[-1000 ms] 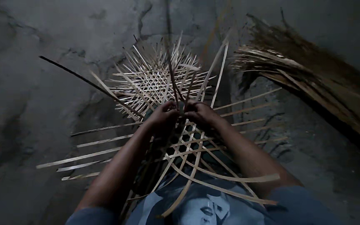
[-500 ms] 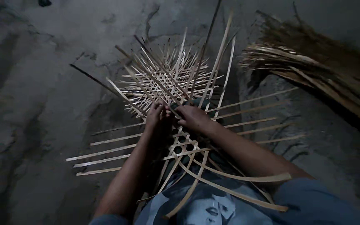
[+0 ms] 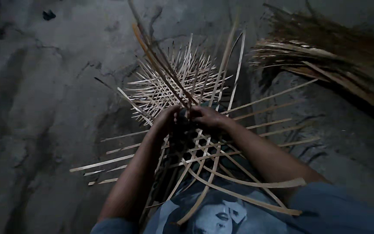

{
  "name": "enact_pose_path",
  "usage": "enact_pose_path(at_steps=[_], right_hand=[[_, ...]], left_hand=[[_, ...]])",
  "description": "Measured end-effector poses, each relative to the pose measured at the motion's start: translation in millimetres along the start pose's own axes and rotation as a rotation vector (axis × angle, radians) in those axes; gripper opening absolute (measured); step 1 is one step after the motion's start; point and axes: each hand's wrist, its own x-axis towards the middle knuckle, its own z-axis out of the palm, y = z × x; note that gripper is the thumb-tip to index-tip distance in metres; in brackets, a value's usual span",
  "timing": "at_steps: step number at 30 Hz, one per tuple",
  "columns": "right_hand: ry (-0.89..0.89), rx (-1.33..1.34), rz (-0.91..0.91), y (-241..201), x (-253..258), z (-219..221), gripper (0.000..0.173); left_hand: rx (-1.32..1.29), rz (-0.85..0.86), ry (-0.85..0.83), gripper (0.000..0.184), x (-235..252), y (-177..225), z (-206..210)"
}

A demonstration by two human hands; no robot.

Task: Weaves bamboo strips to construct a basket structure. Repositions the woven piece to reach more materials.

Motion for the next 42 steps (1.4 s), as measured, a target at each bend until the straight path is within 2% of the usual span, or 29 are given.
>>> enact_pose_path(at_steps=[1, 2, 4, 5, 7, 8, 10, 13, 15, 17, 19, 21, 23, 25, 30, 33, 38, 41, 42], right_hand=[[0.01, 0.012, 0.022, 2, 1, 2, 0.02], [0.023, 0.012, 0.041, 3, 3, 4, 0.021], [0.033, -0.02, 0.04, 2, 5, 6, 0.023], [0.032, -0.039, 0.027, 1, 5, 7, 0.022], [0.048, -0.055, -0.005, -1, 3, 7, 0.021], [0.048, -0.068, -0.015, -1, 2, 6, 0.022], [0.06, -0.058, -0.01, 2, 0, 5, 0.023], [0.066, 0.017, 0.031, 5, -1, 5, 0.02], [0.06, 0.027, 0.062, 2, 0, 6, 0.02], [0.049, 0.011, 0.061, -1, 2, 8, 0.02], [0.05, -0.003, 0.047, -3, 2, 11, 0.02], [0.07, 0.005, 0.026, -3, -1, 11, 0.021], [0.091, 0.038, -0.002, 0, -3, 11, 0.022], [0.105, 0.069, -0.018, 2, -6, 9, 0.023], [0.1, -0.012, 0.138, -4, 3, 11, 0.024], [0.158, -0.049, 0.123, -4, 10, 19, 0.025], [0.231, -0.171, 0.102, -12, 8, 22, 0.021], [0.287, -0.355, -0.013, -18, 7, 32, 0.021], [0.278, -0.432, -0.072, -21, 9, 36, 0.026]], left_hand=[[-0.104, 0.022, -0.002, 0.031, 0, -4, -3], [-0.101, 0.049, 0.022, 0.03, 0, -9, -5], [0.14, 0.07, 0.093, 0.027, 2, -12, -5], [0.323, 0.041, 0.101, 0.032, 2, -8, -3], [0.578, -0.028, 0.041, 0.037, 5, 4, 8], [0.598, -0.06, 0.015, 0.036, 7, 9, 12], [0.459, -0.103, 0.022, 0.033, 10, 14, 13], [0.11, 0.017, 0.087, 0.024, 6, -2, 2], [0.049, 0.051, 0.102, 0.026, 3, -9, -6], [0.271, 0.037, 0.103, 0.027, 2, -7, -6], [0.546, -0.035, 0.026, 0.034, 5, 6, 2], [0.661, -0.112, -0.038, 0.035, 8, 20, 13], [0.566, -0.14, -0.015, 0.034, 9, 23, 14], [0.385, -0.099, -0.013, 0.036, 6, 19, 11], [0.129, 0.217, -0.061, 0.021, 1, -22, -10], [0.136, 0.32, -0.053, 0.029, -8, -25, -12], [0.046, 0.395, 0.12, 0.034, -36, -11, -16], [-0.073, 0.396, 0.262, 0.031, -43, -16, -27], [-0.122, 0.38, 0.298, 0.03, -42, -20, -28]])
